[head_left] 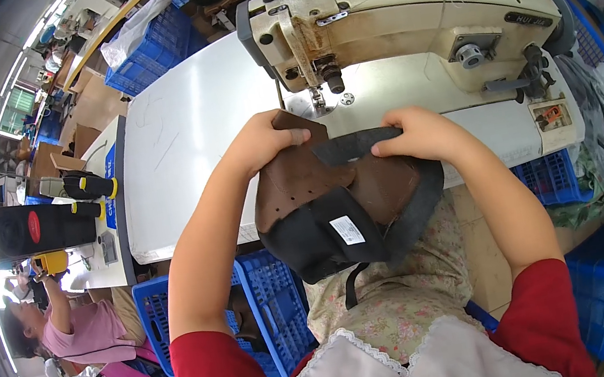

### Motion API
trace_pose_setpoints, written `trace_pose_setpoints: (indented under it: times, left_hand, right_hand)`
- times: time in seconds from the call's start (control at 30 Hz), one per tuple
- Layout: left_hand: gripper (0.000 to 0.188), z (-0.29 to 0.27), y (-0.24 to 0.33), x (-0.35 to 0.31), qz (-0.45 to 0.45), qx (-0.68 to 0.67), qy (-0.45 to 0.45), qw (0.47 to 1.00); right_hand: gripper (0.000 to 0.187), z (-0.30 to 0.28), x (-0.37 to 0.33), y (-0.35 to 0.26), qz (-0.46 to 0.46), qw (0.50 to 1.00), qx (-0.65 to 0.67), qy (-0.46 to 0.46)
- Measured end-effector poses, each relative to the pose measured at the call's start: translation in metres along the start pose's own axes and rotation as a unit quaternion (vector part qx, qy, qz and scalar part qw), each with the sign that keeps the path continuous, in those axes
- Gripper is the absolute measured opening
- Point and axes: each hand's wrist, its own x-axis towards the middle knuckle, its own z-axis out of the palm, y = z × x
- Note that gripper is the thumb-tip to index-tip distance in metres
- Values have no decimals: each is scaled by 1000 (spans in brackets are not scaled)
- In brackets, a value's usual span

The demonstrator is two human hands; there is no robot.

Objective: Operate a sewing machine to stitch leather components of a shoe upper.

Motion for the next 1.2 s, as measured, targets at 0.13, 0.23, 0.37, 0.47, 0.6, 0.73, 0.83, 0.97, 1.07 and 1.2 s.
trace_pose_setpoints:
  times: [0.13,0.23,0.37,0.47,0.6,0.73,0.83,0.97,1.07,1.2]
  left_hand:
    - [33,-2,-7,15,2,15,9,1000]
    - [33,-2,-13,23,-9,22,2,1000]
    - [32,-2,-12,26,-23,23,6,999]
    - [32,-5,-21,32,-31,20,-6,999]
    - [30,-1,-16,38,-75,4,-21,997]
    - [43,-3,-5,33,-77,81,13,994]
    - [71,0,-5,18,-65,147,26,987]
    - [108,6,-9,-3,7,138,-2,990]
    - [105,3,-16,-7,3,168,18,986]
    - [86,8,-27,-8,14,223,61,973]
  right_hand:
    - [60,3,9,-24,24,998,-60,-25]
    - [65,35,17,-11,-64,967,-219,109]
    - [60,54,18,0,-234,965,97,74]
    - [54,71,6,5,-252,964,-81,22]
    - [56,73,8,10,-268,946,-184,-5]
    - [58,87,17,22,-270,920,-285,3]
    - [58,88,15,26,-289,915,-280,40]
    - [57,89,14,27,-284,919,-264,75]
    - [56,90,9,20,-279,920,-261,85]
    - [54,82,9,8,-233,950,-197,75]
